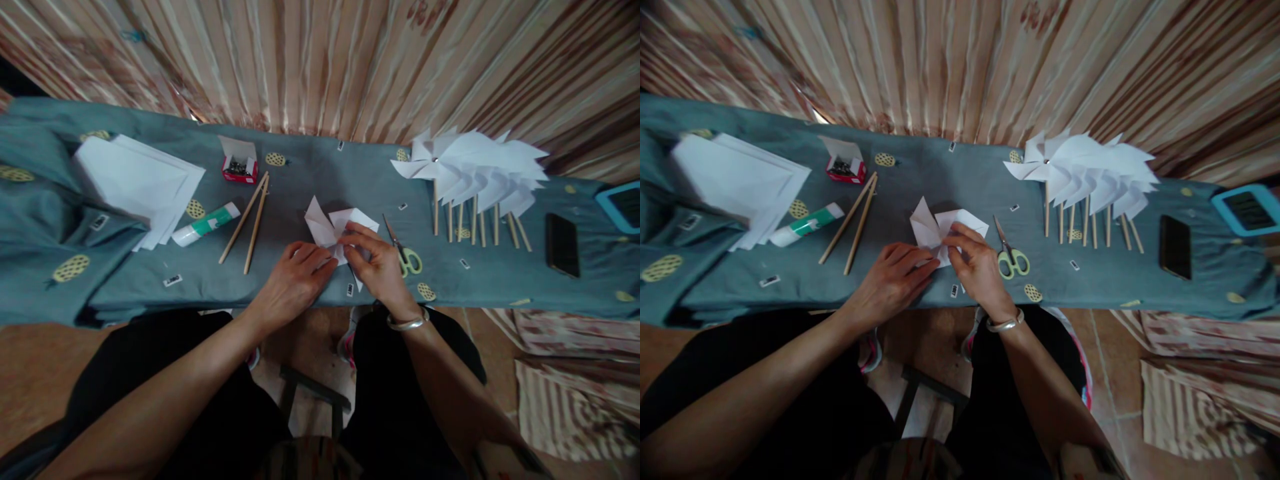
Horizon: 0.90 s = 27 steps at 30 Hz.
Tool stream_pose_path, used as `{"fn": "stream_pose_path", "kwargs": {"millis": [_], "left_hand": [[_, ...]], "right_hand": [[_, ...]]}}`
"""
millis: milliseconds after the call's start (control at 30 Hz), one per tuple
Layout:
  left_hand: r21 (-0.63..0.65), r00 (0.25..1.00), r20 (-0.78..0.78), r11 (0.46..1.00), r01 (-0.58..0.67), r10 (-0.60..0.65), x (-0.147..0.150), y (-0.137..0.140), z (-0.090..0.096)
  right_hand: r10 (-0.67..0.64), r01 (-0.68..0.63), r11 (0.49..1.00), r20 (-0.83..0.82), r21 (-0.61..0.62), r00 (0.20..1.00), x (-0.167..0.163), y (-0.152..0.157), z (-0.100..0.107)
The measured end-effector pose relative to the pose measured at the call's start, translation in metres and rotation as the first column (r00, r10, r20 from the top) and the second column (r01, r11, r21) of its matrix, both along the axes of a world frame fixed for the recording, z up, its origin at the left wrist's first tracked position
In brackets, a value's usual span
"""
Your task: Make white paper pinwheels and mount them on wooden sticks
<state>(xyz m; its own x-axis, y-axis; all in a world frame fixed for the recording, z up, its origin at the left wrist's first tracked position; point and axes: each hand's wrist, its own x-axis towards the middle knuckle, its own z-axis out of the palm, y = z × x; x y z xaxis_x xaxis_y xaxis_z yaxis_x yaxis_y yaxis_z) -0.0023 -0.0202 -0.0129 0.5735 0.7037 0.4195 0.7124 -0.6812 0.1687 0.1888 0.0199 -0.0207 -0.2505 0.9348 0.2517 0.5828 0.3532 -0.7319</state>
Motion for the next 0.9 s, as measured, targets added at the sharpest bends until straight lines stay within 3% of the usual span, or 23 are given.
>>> {"fn": "stream_pose_path", "kwargs": {"millis": [167,400,633,800,900], "left_hand": [[-0.048,1.000,-0.011,0.999,0.011,-0.012,0.002,0.002,-0.002],[0.004,1.000,-0.019,1.000,0.009,-0.009,-0.002,0.006,-0.003],[0.074,0.995,-0.019,0.992,-0.099,0.101,-0.024,0.022,-0.006],[0.085,0.981,-0.009,0.978,-0.192,0.194,-0.046,0.033,0.000],[0.074,0.985,0.034,0.983,-0.170,0.168,-0.042,0.026,0.003]], "right_hand": [[-0.031,0.028,0.998,0.049,0.048,0.998,0.000,0.001,0.004],[-0.110,0.091,0.985,0.125,0.144,0.986,0.026,0.024,0.008],[-0.054,0.040,0.997,0.223,0.066,0.973,0.030,0.026,0.004],[-0.047,0.059,0.995,0.143,-0.080,0.989,0.026,0.008,0.012],[-0.035,0.050,0.984,0.087,-0.174,0.996,0.026,0.002,0.012]]}}
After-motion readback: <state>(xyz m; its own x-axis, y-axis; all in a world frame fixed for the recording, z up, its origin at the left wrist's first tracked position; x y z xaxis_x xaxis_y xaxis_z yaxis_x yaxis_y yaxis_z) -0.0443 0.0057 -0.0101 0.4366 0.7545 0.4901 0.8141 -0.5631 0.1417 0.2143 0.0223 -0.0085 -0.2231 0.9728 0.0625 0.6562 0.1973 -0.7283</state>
